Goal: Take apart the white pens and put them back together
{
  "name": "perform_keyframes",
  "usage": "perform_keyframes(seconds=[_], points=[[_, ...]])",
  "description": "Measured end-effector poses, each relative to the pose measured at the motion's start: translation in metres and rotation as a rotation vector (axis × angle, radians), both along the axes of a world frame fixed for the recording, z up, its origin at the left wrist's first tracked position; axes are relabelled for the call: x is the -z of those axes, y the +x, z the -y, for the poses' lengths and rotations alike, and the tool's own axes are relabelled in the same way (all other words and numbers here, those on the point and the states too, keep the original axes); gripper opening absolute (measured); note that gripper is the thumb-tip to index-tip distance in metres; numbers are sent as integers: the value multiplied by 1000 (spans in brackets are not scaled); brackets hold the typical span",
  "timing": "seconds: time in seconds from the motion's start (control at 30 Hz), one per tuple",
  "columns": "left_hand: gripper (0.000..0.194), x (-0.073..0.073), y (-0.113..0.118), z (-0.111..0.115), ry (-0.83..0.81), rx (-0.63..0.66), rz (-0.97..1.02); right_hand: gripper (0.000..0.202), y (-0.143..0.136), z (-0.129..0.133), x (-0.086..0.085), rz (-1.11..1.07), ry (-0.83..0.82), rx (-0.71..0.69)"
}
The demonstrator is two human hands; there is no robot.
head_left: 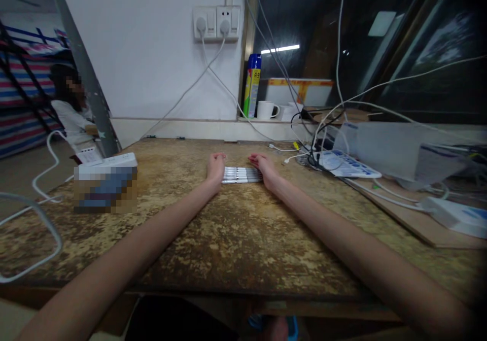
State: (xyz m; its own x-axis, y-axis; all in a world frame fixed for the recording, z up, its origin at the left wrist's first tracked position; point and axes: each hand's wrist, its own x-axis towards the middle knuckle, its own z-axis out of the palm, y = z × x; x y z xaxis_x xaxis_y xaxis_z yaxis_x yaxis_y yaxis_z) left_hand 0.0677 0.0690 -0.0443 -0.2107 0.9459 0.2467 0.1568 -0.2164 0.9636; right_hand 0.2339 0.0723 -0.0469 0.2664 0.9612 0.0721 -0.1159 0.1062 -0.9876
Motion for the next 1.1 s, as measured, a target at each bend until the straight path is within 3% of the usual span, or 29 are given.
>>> perform_keyframes(seconds=[0.07,0.2,0.3,0.4,0.5,0.77,1.1], points=[[38,-1,-5,1,-19,13,24,15,6,3,0,-1,7,-5],[34,-10,-23,7,-40,62,65,22,28,14,-2,11,11,-24],[14,-19,-43,11,-43,101,90,20,51,26,-2,29,14,-33],[22,-24,-63,15,-46,130,94,18,71,37,-1,45,45,-32],[18,-24,-75,18,-43,143,60,19,79,46,1,74,78,-37],[23,-23,-72,32,-8,251,-102,22,73,54,0,179,141,-76],[26,-25,-66,38,26,269,-158,21,72,60,-9,252,172,-70]])
